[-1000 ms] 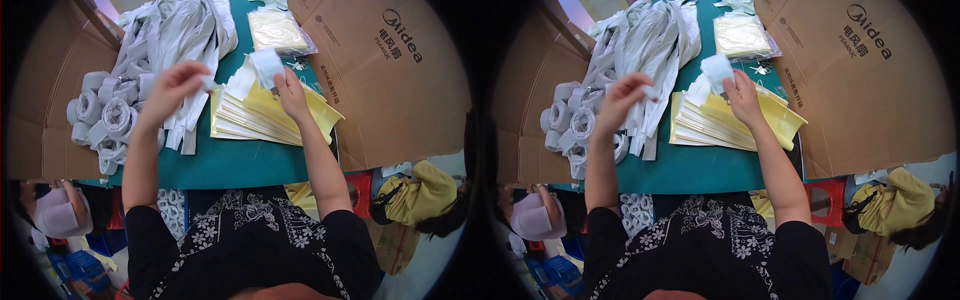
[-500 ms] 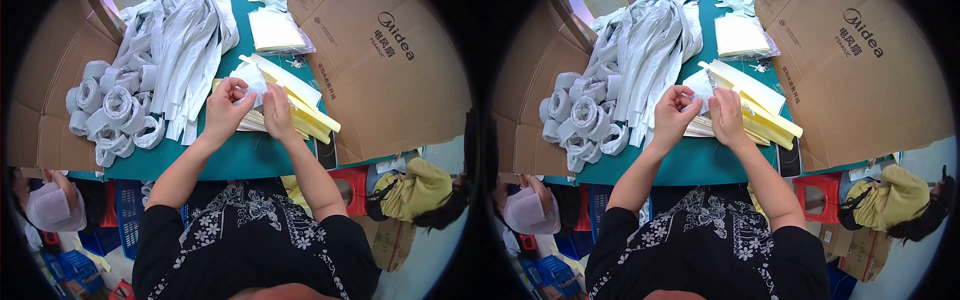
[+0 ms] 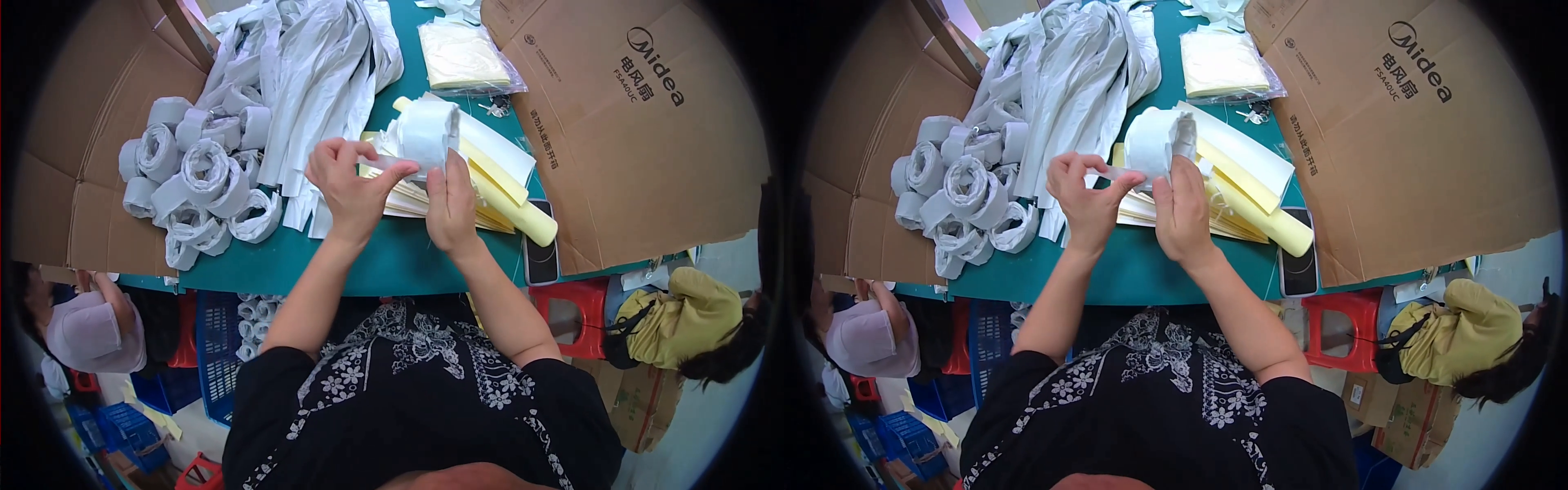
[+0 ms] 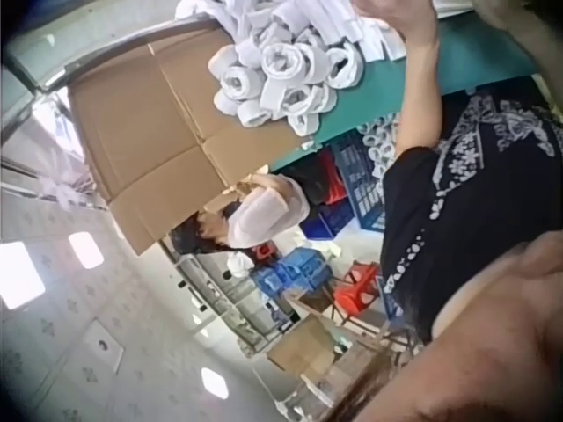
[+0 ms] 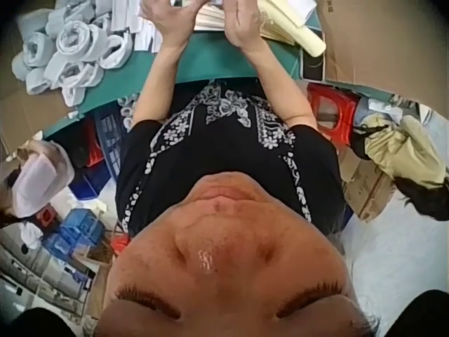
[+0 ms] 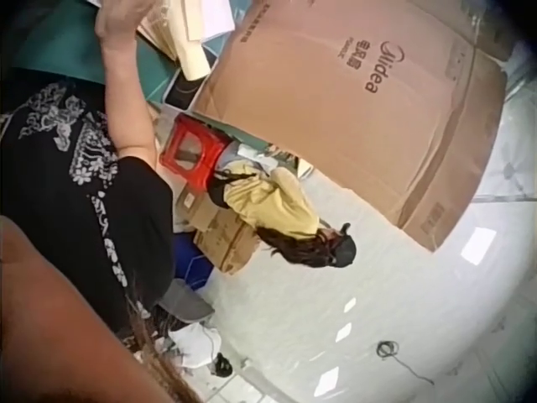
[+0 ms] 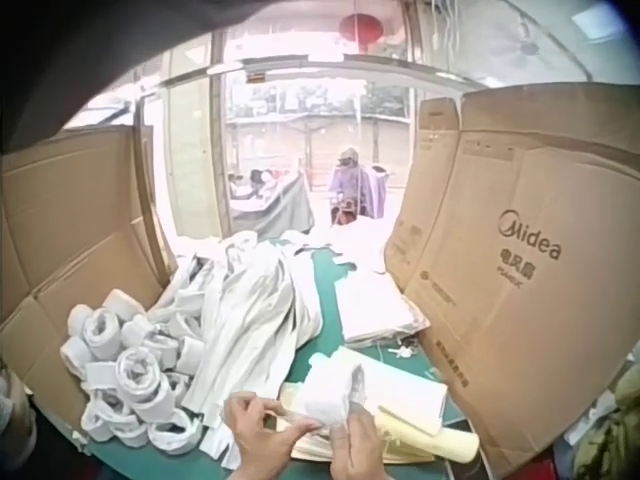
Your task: Wrapping white circular belt components into protective paper sheets and placing them into a basket.
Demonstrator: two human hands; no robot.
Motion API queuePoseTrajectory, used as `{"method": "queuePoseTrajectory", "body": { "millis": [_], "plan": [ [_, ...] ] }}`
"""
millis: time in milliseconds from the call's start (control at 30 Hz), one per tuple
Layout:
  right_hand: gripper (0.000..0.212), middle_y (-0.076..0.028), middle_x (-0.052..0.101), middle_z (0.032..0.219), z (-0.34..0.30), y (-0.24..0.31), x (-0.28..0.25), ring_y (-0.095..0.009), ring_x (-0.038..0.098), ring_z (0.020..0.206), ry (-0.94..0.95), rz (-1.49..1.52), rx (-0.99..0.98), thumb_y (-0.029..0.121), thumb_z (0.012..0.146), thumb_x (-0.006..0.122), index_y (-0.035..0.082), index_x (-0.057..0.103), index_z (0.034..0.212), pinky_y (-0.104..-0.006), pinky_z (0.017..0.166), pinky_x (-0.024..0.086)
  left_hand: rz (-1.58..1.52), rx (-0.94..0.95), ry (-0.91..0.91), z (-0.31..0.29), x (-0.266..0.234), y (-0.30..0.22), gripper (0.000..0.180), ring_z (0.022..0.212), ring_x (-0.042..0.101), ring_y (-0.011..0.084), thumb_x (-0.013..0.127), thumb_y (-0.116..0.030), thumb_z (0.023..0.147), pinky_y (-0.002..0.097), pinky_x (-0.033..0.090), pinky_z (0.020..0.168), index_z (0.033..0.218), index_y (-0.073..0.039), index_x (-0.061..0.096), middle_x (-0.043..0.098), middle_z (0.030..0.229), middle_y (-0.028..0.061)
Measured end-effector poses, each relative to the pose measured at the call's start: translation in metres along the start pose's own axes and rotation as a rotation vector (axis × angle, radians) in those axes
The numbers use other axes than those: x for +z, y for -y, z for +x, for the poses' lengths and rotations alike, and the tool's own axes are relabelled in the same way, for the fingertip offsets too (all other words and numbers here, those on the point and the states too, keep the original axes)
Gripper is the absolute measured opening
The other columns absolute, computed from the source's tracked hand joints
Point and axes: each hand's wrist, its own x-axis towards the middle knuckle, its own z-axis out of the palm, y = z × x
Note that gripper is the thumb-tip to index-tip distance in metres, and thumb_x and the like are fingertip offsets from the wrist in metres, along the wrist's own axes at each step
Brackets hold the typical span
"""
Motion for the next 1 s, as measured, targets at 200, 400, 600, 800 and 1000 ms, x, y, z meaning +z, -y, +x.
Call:
{"method": "queuePoseTrajectory", "body": {
  "millis": [200, 400, 600, 800, 1000],
  "plan": [
    [0.03, -0.018, 0.053, 0.113, 0.008, 0.004, 0.009, -0.036, 0.044, 0.114, -0.127, -0.337, -0.241, 0.023, 0.091, 0.048, -0.002, 0.056, 0.107, -0.0601, 0.102, 0.008, -0.406, -0.242, 0.12, -0.018, 0.013, 0.002, 0.018, 0.075, 0.056, 0.0181, 0.071, -0.017, 0.077, 0.0291, 0.043, 0.069, 0.09, -0.004, 0.069, 0.064, 0.095, 0.0062],
    [0.021, -0.005, 0.049, 0.116, 0.023, 0.03, -0.021, -0.034, 0.026, 0.129, 0.032, -0.579, -0.352, 0.022, 0.085, 0.058, 0.013, 0.064, 0.102, -0.056, 0.105, 0.003, -1.283, -0.78, 0.4, -0.014, -0.001, 0.002, 0.03, 0.092, 0.057, 0.0112, 0.067, -0.001, 0.079, 0.0251, 0.046, 0.078, 0.108, 0.0, 0.06, 0.061, 0.104, 0.0044],
    [0.03, 0.002, 0.052, 0.111, 0.022, 0.043, -0.031, -0.026, 0.033, 0.127, 0.144, -0.646, -0.502, 0.02, 0.076, 0.066, 0.02, 0.064, 0.106, -0.0564, 0.106, 0.002, -1.529, -0.825, 0.334, -0.022, -0.01, 0.007, 0.044, 0.1, 0.058, 0.0172, 0.067, 0.01, 0.071, 0.0291, 0.046, 0.088, 0.112, 0.0, 0.054, 0.06, 0.108, 0.0069],
    [0.043, 0.004, 0.056, 0.109, 0.025, 0.047, -0.025, -0.022, 0.042, 0.124, 0.085, -0.678, -0.619, 0.02, 0.073, 0.068, 0.024, 0.06, 0.114, -0.0546, 0.108, 0.003, -1.57, -0.7, 0.262, -0.024, -0.014, 0.009, 0.048, 0.105, 0.057, 0.0198, 0.068, 0.011, 0.07, 0.032, 0.047, 0.091, 0.114, -0.002, 0.054, 0.06, 0.111, 0.0078],
    [0.034, 0.004, 0.058, 0.106, 0.032, 0.045, -0.026, -0.024, 0.046, 0.12, 0.144, -0.438, -0.702, 0.017, 0.072, 0.068, 0.025, 0.062, 0.105, -0.0521, 0.107, 0.018, -1.488, -0.659, 0.385, -0.026, -0.021, 0.009, 0.068, 0.121, 0.043, 0.0211, 0.072, -0.001, 0.073, 0.0377, 0.036, 0.102, 0.132, -0.007, 0.037, 0.043, 0.131, 0.0047]
  ]
}}
